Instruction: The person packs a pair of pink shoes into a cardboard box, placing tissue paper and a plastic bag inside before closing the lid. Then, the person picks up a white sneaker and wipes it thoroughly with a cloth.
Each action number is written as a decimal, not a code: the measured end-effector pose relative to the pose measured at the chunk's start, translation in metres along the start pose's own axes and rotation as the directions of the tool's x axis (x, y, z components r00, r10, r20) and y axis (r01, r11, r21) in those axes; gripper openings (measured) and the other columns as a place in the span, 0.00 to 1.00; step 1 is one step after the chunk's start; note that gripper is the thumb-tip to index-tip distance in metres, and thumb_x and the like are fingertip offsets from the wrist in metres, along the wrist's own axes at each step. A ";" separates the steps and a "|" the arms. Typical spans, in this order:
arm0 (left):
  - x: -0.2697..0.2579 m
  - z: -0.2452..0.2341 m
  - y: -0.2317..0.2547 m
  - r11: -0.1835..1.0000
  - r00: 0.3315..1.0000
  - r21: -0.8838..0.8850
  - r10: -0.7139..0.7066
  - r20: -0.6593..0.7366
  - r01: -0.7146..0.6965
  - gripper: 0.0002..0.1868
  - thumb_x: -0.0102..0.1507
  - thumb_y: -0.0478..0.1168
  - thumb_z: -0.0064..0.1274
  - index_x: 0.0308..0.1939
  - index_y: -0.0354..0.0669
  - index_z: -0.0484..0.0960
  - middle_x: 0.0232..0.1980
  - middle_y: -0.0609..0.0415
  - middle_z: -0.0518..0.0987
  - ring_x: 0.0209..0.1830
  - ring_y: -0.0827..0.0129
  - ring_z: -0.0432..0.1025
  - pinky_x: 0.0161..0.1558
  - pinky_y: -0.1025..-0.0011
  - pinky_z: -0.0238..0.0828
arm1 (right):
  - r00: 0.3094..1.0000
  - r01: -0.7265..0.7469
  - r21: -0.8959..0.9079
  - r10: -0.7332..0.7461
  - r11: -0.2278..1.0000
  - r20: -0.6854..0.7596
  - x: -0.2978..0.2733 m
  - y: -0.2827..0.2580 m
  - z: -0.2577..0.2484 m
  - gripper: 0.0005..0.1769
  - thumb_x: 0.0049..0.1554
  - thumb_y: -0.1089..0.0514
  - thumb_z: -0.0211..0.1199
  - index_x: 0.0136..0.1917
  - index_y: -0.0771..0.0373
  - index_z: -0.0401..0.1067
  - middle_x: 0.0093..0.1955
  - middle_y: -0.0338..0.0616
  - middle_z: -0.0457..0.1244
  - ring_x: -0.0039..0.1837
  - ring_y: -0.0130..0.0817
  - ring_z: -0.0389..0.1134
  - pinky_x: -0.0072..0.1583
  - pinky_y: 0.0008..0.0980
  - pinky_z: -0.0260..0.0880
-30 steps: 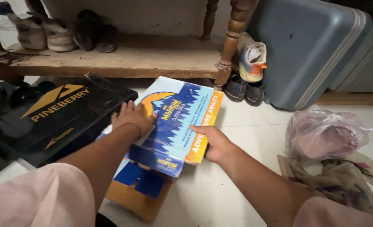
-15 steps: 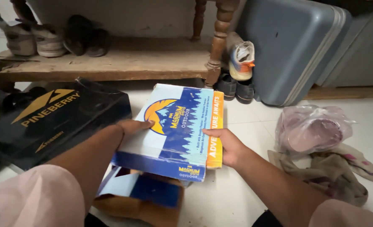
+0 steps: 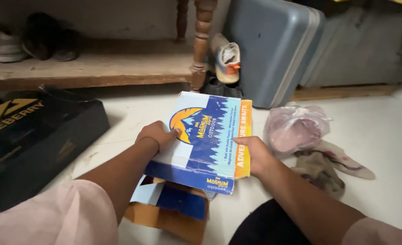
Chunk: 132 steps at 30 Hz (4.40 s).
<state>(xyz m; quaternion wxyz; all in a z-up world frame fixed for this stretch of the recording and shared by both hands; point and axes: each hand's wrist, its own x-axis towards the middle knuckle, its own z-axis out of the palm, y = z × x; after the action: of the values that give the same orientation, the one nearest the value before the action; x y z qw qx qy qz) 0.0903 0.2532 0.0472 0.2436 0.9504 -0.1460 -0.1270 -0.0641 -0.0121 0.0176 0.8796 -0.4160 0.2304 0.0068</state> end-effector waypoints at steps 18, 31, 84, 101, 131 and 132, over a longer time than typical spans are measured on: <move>0.029 -0.037 -0.048 0.937 0.968 0.253 0.250 -0.006 -0.241 0.23 0.60 0.41 0.54 0.58 0.65 0.85 0.60 0.53 0.82 0.61 0.57 0.76 0.65 0.67 0.70 | 0.965 0.259 -0.114 -0.262 0.959 -0.017 -0.047 -0.056 0.143 0.29 0.57 0.68 0.47 0.73 0.69 0.58 0.70 0.61 0.61 0.71 0.59 0.64 0.70 0.60 0.65; -0.002 -0.082 -0.113 0.983 0.996 -0.157 0.085 -0.034 -0.090 0.44 0.53 0.35 0.64 0.73 0.56 0.65 0.67 0.44 0.77 0.63 0.55 0.75 0.62 0.65 0.73 | 0.851 0.161 0.096 -0.187 0.982 0.491 -0.044 -0.045 0.223 0.52 0.60 0.39 0.58 0.80 0.74 0.39 0.82 0.73 0.42 0.81 0.57 0.50 0.77 0.46 0.55; 0.026 0.073 -0.042 0.989 0.922 0.127 0.021 0.388 -0.076 0.19 0.53 0.49 0.70 0.37 0.36 0.90 0.35 0.44 0.87 0.32 0.59 0.81 0.39 0.62 0.79 | 0.956 0.212 -0.741 0.292 -0.637 0.023 -0.080 0.077 0.132 0.42 0.39 0.40 0.81 0.62 0.50 0.66 0.60 0.50 0.67 0.65 0.51 0.67 0.63 0.45 0.67; 0.020 0.072 -0.050 0.990 0.999 -0.138 0.021 0.042 -0.015 0.39 0.55 0.37 0.56 0.72 0.44 0.66 0.64 0.34 0.77 0.66 0.44 0.71 0.65 0.59 0.69 | 0.987 -0.074 -0.950 -0.158 -0.304 -0.026 -0.010 0.141 0.136 0.24 0.55 0.58 0.61 0.65 0.58 0.64 0.58 0.56 0.68 0.60 0.52 0.71 0.58 0.46 0.73; 0.019 0.034 -0.033 0.919 0.973 -0.392 -0.051 -0.224 -0.042 0.18 0.55 0.44 0.63 0.47 0.45 0.85 0.48 0.45 0.84 0.50 0.54 0.77 0.53 0.62 0.72 | 0.997 0.028 -0.977 -0.069 -0.211 0.044 -0.044 0.056 0.064 0.63 0.41 0.38 0.74 0.81 0.53 0.48 0.73 0.61 0.56 0.76 0.51 0.57 0.72 0.38 0.59; 0.021 0.036 -0.033 0.877 0.990 -0.473 0.018 -0.142 -0.084 0.17 0.52 0.36 0.61 0.46 0.44 0.84 0.44 0.45 0.84 0.46 0.56 0.78 0.49 0.64 0.73 | 0.997 0.028 -0.982 -0.062 -0.187 0.040 -0.044 0.056 0.065 0.64 0.39 0.44 0.73 0.82 0.52 0.46 0.71 0.61 0.58 0.74 0.51 0.60 0.71 0.38 0.61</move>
<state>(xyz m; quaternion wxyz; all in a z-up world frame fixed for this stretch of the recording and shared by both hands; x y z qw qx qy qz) 0.1054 0.2585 -0.0038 0.4826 0.8632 -0.1184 -0.0887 -0.0894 0.0800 0.0303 0.2383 -0.9503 0.1368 0.1461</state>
